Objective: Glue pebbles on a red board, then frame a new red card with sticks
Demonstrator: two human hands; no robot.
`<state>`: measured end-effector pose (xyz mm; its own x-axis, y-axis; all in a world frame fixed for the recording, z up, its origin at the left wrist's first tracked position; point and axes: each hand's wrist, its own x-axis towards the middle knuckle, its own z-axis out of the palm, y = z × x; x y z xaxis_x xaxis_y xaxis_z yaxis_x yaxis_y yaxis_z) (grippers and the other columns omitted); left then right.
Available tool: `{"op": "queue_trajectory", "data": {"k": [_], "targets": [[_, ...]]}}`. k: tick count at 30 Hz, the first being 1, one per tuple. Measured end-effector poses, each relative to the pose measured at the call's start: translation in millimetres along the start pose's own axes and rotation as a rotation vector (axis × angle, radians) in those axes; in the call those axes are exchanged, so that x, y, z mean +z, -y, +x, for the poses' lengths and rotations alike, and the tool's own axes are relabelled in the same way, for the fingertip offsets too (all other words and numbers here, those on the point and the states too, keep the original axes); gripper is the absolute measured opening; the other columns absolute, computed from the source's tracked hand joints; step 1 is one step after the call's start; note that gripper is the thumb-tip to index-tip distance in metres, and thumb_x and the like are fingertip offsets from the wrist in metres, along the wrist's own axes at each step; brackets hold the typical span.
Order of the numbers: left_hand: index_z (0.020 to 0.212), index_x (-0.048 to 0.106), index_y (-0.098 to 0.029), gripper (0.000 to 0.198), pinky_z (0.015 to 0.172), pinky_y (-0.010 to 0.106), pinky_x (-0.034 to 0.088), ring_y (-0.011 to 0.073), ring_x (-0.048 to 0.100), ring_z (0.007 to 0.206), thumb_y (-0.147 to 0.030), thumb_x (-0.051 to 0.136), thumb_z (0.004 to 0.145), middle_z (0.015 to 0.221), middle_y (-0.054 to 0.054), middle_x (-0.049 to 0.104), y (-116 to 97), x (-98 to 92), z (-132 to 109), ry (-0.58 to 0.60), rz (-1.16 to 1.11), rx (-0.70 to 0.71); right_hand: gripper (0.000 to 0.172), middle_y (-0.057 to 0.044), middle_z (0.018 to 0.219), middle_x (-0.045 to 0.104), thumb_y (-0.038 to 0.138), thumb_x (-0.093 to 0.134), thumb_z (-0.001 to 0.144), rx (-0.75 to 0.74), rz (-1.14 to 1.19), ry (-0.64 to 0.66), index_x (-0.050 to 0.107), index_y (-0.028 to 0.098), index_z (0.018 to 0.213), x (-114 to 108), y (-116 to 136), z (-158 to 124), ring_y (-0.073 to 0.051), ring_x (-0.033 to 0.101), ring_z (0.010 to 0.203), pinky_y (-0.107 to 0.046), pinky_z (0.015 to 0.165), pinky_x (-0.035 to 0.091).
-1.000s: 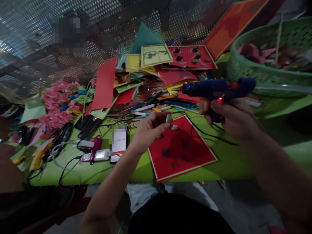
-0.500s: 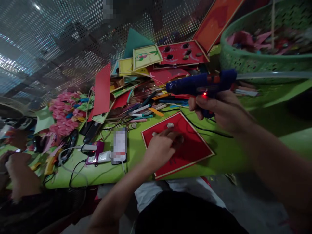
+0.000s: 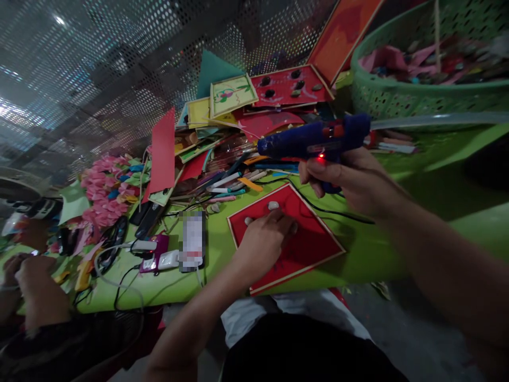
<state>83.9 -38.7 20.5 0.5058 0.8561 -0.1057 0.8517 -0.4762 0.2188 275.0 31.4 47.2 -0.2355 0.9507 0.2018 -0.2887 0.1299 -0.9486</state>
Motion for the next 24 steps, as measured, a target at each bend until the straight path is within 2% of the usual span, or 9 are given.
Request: {"op": "queue_trajectory", "data": {"k": [4, 9, 15, 19, 24], "targets": [[0.112, 0.07, -0.024, 0.021, 0.079, 0.032, 0.047, 0.0209, 0.067, 0.104, -0.025, 0.049, 0.107, 0.121, 0.005, 0.069, 3.0, 0.6, 0.0, -0.003, -0.047, 0.002, 0.046, 0.003, 0.066, 0.062, 0.06, 0.089, 0.066, 0.007, -0.009, -0.008, 0.068, 0.021, 0.073, -0.6, -0.4, -0.3, -0.01, 0.05, 0.051, -0.025, 0.044, 0.037], [0.12, 0.069, -0.027, 0.022, 0.082, 0.031, 0.049, 0.0189, 0.068, 0.101, -0.022, 0.053, 0.106, 0.12, 0.003, 0.069, 8.0, 4.1, -0.5, -0.009, -0.11, 0.009, 0.046, 0.003, 0.067, 0.063, 0.061, 0.089, 0.066, 0.006, -0.022, 0.003, 0.068, 0.021, 0.075, -0.8, 0.4, -0.6, -0.01, 0.049, 0.05, -0.026, 0.044, 0.038], [0.138, 0.06, -0.024, 0.034, 0.1, 0.04, 0.052, 0.0254, 0.065, 0.121, -0.027, 0.056, 0.104, 0.139, 0.008, 0.066, 8.2, -2.7, -12.1, -0.05, -0.054, -0.058, 0.044, 0.003, 0.065, 0.062, 0.059, 0.089, 0.067, 0.007, -0.02, 0.0, 0.069, 0.021, 0.072, -0.7, -0.3, 0.4, -0.009, 0.049, 0.049, -0.025, 0.045, 0.036], [0.138, 0.061, -0.024, 0.035, 0.108, 0.046, 0.049, 0.0268, 0.062, 0.125, -0.024, 0.057, 0.103, 0.139, 0.008, 0.066, 4.0, -7.3, -28.9, -0.064, -0.022, 0.029, 0.044, 0.001, 0.068, 0.065, 0.058, 0.09, 0.064, 0.025, -0.018, -0.018, 0.07, 0.021, 0.074, -0.1, 0.2, 0.6, -0.01, 0.051, 0.053, -0.025, 0.045, 0.038], [0.153, 0.047, -0.021, 0.05, 0.117, 0.044, 0.041, 0.0249, 0.053, 0.139, -0.037, 0.053, 0.106, 0.153, 0.01, 0.057, -3.9, 0.7, -38.8, -0.007, 0.022, 0.103, 0.044, 0.001, 0.067, 0.065, 0.057, 0.09, 0.064, 0.031, -0.018, -0.017, 0.069, 0.02, 0.073, 0.5, 0.6, 0.2, -0.01, 0.051, 0.052, -0.024, 0.044, 0.039]]}}
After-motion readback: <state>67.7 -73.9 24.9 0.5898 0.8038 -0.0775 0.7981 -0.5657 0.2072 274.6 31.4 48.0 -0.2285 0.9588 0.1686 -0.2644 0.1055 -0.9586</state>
